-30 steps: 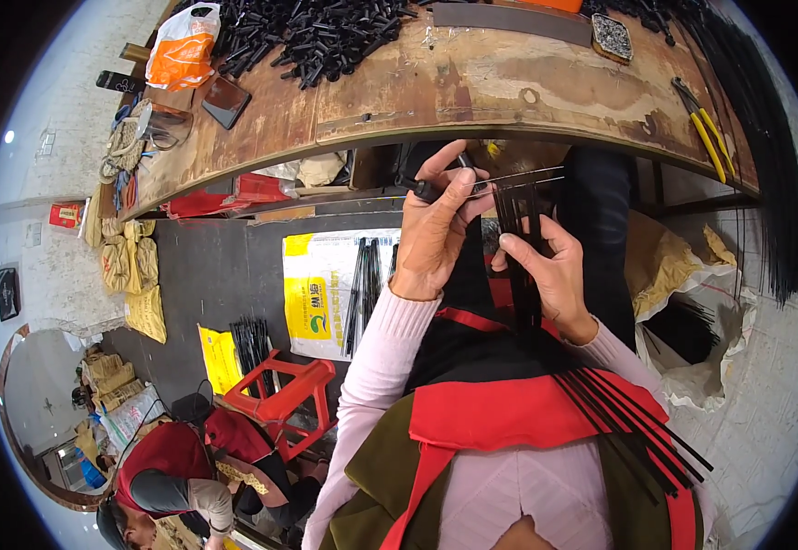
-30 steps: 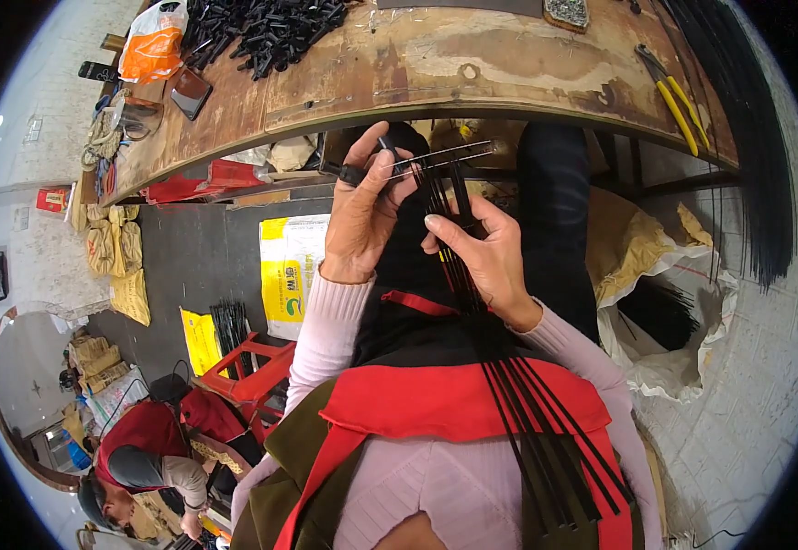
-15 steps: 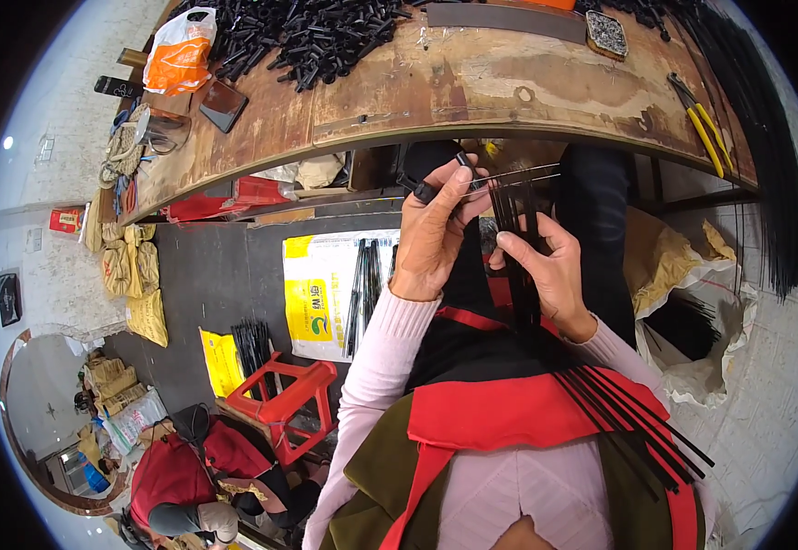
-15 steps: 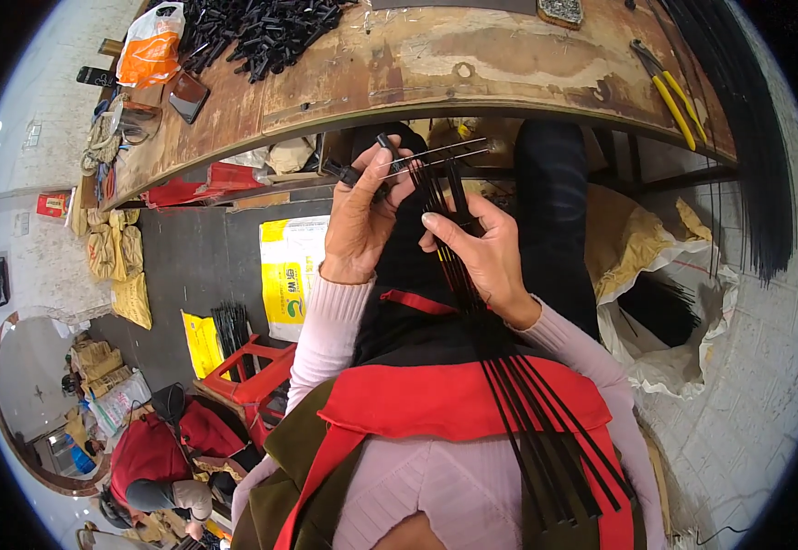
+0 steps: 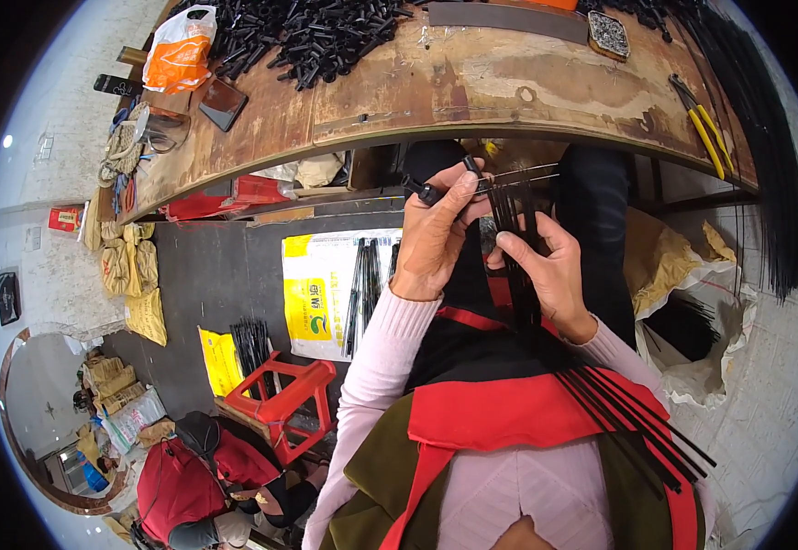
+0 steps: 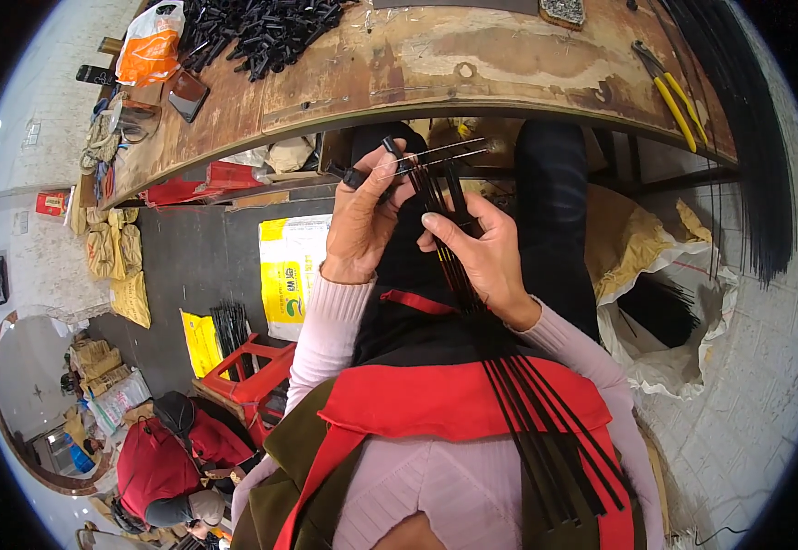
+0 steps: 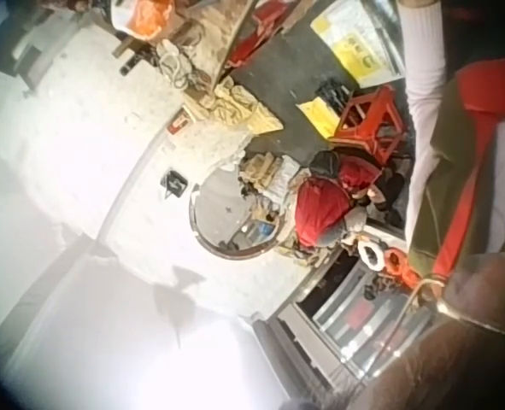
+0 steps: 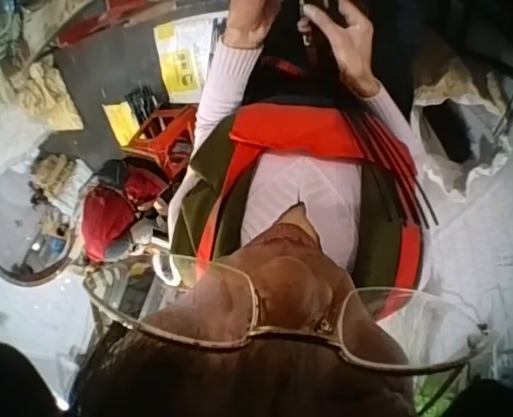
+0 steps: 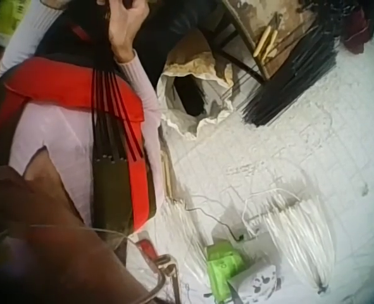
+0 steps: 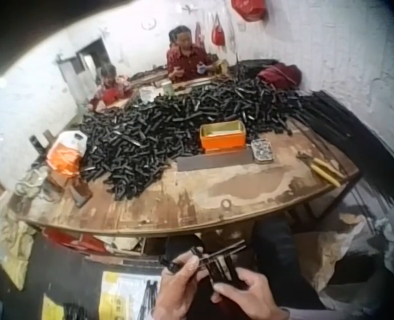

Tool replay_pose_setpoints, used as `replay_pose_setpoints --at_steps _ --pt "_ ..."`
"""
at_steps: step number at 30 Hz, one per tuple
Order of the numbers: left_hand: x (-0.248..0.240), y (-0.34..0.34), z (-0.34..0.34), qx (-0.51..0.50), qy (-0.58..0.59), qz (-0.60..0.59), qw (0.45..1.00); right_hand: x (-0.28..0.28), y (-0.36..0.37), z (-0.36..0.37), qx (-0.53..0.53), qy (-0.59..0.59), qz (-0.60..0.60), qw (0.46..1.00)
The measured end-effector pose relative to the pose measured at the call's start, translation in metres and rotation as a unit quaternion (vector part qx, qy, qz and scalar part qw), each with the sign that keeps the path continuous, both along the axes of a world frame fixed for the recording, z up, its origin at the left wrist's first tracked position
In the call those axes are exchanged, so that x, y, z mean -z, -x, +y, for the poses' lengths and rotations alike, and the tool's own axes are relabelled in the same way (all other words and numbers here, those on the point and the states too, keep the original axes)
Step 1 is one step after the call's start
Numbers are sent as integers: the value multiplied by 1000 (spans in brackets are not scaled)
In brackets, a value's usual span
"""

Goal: Assembling bundles of black rods into plastic clips using pliers and a template.

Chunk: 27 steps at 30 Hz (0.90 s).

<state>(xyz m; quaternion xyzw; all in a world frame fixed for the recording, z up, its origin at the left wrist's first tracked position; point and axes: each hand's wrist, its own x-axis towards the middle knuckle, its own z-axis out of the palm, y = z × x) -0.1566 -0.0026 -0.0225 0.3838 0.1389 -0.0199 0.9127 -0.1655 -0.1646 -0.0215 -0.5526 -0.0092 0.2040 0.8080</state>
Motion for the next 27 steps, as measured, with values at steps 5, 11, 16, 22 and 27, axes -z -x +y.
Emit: replay_pose_setpoints --at_steps 5,11,16,22,27 --pt "-3 3 5 19 35 -17 999 5 2 3 0 -5 6 1000" --pt "-9 18 -2 -14 -64 0 998 6 4 4 -5 21 -7 1000" --pt "-13 16 0 1 -52 13 999 -6 -7 -3 -44 65 -23 997" --pt "-7 16 -2 19 11 -18 1000 -6 -11 -5 -60 8 13 998" --pt "-10 16 -2 33 23 0 999 -5 -24 -11 -121 -57 97 986"
